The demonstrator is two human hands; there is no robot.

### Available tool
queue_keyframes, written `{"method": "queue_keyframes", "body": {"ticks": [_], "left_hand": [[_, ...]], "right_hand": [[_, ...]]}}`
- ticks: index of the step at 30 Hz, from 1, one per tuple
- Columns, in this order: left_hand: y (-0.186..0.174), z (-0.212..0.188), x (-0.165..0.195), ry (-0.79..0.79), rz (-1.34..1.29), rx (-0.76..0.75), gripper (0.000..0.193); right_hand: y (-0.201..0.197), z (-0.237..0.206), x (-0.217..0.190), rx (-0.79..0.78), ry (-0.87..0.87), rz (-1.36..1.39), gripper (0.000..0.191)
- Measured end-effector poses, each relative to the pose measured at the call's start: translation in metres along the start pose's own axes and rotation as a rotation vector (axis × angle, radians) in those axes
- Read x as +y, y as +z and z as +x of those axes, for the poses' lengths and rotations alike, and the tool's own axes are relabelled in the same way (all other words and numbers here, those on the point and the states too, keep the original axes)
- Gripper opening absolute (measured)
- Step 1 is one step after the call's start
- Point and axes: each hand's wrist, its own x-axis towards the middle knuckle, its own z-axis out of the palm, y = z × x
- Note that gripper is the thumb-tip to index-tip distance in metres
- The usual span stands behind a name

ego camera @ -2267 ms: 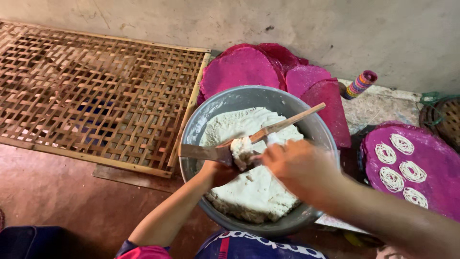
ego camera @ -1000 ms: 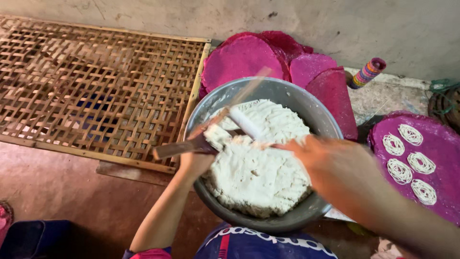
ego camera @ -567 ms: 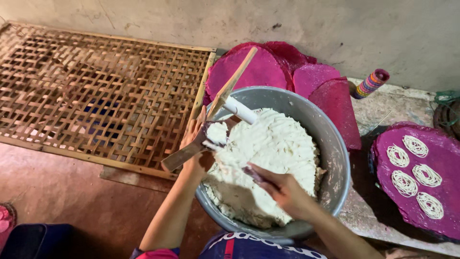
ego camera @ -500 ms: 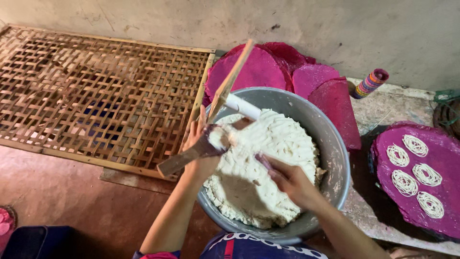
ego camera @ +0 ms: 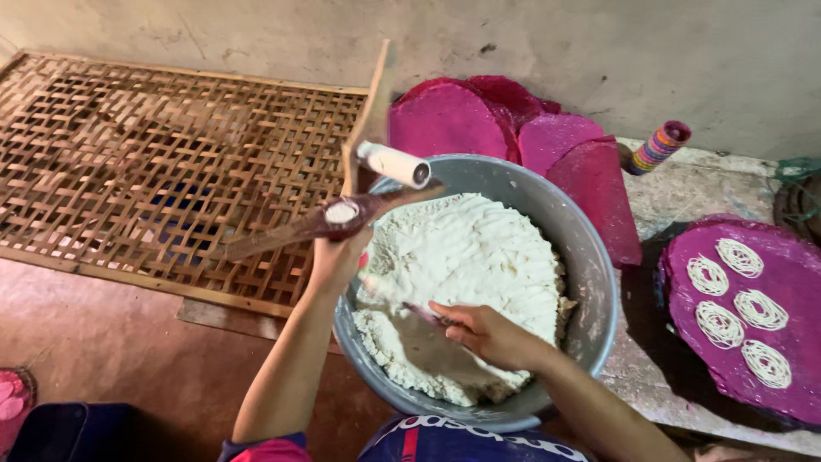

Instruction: The person presses dough through a wooden hand-held noodle press over a large basin, extruding strands into round nests onto a pink tray, reloading the press with dough between presses. They arrange the nests, cover a filled tray with a woven bamboo lid, and place small colored markers on the lid.

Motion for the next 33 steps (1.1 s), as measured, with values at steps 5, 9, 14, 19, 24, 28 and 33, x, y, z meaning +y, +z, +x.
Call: {"method": "queue_keyframes", "body": {"ticks": [5, 9, 14, 19, 24, 28, 33], "left_hand": [[0.08, -0.082, -0.015, -0.533, -0.35, -0.397, 0.036], [0.167, -0.133, -0.013, -0.812, -0.388, -0.611, 0.049], [0.217, -0.143, 0.007, -0.189, 0.136, -0.822, 0.047], [0.308, -0.177, -0.013, -0.411, 0.309, -0.797, 0.042], [0.38, -0.2, 0.004, 0.238, 0.879, -0.943, 0.031], [0.434, -0.182, 0.013, 0.047, 0.235, -1.132, 0.033], [0.466, -0.158, -0.044, 0.193, 0.878, -0.823, 0.053]], "right_hand": [[-0.049, -0.021, 0.002, 0.278, -0.792, 0.351, 0.068], [-0.068, -0.086, 0.003, 0.132, -0.941, 1.11, 0.084], [-0.123, -0.201, 0.004, 0.403, -1.005, 0.075, 0.035], [-0.139, -0.268, 0.055, 0.41, -1.33, -0.612, 0.04], [-0.154, -0.313, 0.099, 0.495, -1.112, -0.478, 0.052], [-0.208, -0.364, 0.139, 0.209, -0.62, -0.152, 0.095], [-0.254, -0.388, 0.203, -0.196, -0.193, 0.321, 0.127]]}}
